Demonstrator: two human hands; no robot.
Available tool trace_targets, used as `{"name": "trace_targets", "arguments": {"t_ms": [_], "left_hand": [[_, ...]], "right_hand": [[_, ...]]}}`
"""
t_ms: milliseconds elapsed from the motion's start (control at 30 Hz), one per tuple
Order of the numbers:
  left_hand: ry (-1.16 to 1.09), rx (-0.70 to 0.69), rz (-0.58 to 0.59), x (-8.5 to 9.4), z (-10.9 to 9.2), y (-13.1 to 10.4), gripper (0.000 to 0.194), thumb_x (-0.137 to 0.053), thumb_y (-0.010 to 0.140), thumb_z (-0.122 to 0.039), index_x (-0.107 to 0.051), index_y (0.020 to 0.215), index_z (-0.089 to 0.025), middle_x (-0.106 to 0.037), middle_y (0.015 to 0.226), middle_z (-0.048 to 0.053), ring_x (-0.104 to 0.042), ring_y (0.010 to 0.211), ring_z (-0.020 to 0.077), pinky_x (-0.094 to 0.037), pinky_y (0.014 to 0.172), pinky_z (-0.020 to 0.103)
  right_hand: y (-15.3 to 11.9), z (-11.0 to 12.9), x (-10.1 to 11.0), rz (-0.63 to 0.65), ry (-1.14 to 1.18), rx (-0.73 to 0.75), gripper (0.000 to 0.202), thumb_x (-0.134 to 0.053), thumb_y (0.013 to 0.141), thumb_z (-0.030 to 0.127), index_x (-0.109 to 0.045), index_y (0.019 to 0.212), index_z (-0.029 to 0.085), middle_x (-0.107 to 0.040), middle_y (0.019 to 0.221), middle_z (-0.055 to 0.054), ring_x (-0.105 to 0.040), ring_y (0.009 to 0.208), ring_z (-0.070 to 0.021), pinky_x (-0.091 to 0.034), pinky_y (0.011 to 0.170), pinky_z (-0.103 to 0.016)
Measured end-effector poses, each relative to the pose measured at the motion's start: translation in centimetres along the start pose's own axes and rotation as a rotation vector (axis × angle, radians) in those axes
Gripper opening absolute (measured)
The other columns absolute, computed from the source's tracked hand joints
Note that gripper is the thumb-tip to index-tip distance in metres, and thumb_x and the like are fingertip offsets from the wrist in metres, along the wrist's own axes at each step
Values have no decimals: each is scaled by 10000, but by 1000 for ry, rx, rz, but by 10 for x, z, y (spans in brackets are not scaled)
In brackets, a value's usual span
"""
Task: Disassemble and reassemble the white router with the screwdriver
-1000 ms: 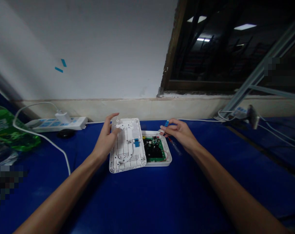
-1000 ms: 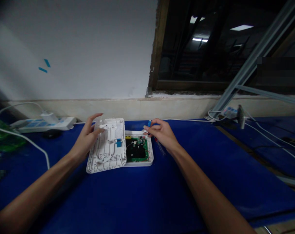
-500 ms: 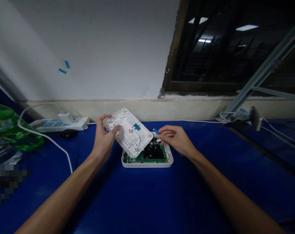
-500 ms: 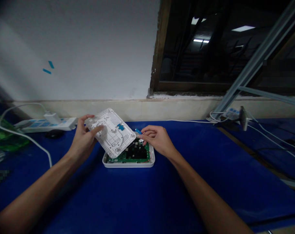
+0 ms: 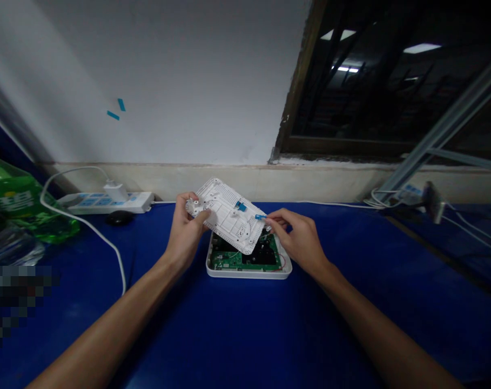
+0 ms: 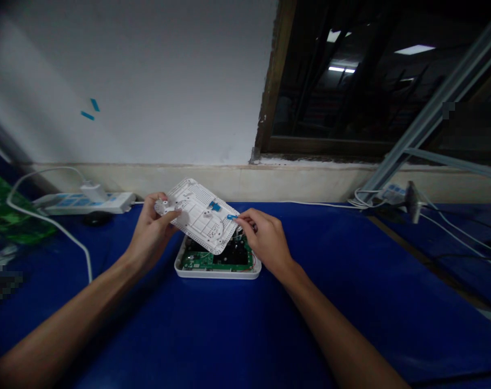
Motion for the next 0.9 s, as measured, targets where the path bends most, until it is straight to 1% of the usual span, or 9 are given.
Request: {"name": "trace_targets", "arguments": {"t_ms": [133, 233, 333, 400, 500, 600, 700, 800, 900], "left_hand": [[35, -15, 40, -2, 1, -2, 401, -706, 698, -111, -459, 982, -250, -582, 915, -16, -568, 802, 147, -502, 615, 208], [92, -63, 82, -4, 0, -2, 382, -703, 723, -127, -474, 999, -255, -568, 911, -18, -555, 790, 141, -496, 620, 204], [145, -103, 95, -3, 0, -3, 359, -682, 757, -129, -482, 1024, -262, -555, 914, -15, -545, 791, 136, -495, 631, 201], [156, -108, 98, -3, 1, -3, 349, -675, 764, -130, -484, 1026, -260, -551, 916, -15, -544, 795, 137, -500, 640, 205], [141, -83, 96, -4, 3, -4, 344, -680, 759, -136, -482, 1012, -260, -561, 915, -15, -548, 799, 141, -501, 640, 210], [122, -59, 88, -5, 5, -5, 357, -701, 752, -152, -485, 1012, -267, -571, 907, -21, -545, 782, 138, -495, 631, 208], [124, -65, 91, -4, 4, -4, 356, -713, 762, -169, -483, 1016, -266, -564, 898, -25, -540, 761, 132, -492, 626, 206], [143, -98, 94, -3, 3, -2, 343, -711, 788, -182, -483, 1029, -267, -549, 888, -26, -529, 754, 127, -488, 620, 199], [156, -141, 111, -3, 2, -2, 319, -713, 807, -202, -491, 1027, -262, -547, 901, -18, -532, 771, 130, -488, 621, 196]], "right_hand": [[-2, 6, -1, -46, -115, 38, 138, -576, 959, 284, -681, 893, 224, -679, 817, -40, -625, 742, -181, -480, 679, -331], [-4, 13, -4, -64, -193, 101, 158, -556, 975, 284, -671, 893, 212, -656, 868, -64, -611, 832, -205, -480, 742, -349], [-5, 19, -7, -68, -295, 159, 185, -532, 989, 281, -666, 891, 198, -644, 905, -84, -583, 913, -232, -472, 800, -370], [-5, 21, -8, -74, -320, 171, 198, -523, 993, 281, -656, 875, 195, -635, 893, -85, -567, 907, -235, -468, 796, -373], [-5, 20, -7, -116, -304, 157, 197, -526, 991, 287, -637, 854, 199, -615, 875, -80, -552, 888, -234, -471, 782, -377], [-4, 17, -7, -133, -262, 145, 159, -542, 980, 273, -636, 882, 191, -598, 935, -92, -562, 904, -229, -491, 787, -375], [-4, 15, -12, -86, -221, 169, 109, -566, 965, 241, -640, 915, 179, -602, 1049, -115, -589, 975, -228, -510, 830, -372], [-4, 14, -18, -10, -174, 197, 90, -567, 964, 219, -645, 932, 187, -633, 1114, -105, -616, 1024, -221, -515, 890, -375], [-4, 13, -20, -6, -149, 203, 92, -563, 963, 203, -653, 946, 193, -656, 1136, -92, -639, 1031, -217, -520, 918, -383]]}}
Point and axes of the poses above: each hand's wrist, its own y-axis towards the middle knuckle, its own x-axis out of the back of the hand, z = x × y, the point moved 9 cm from there along y, towards the middle knuckle
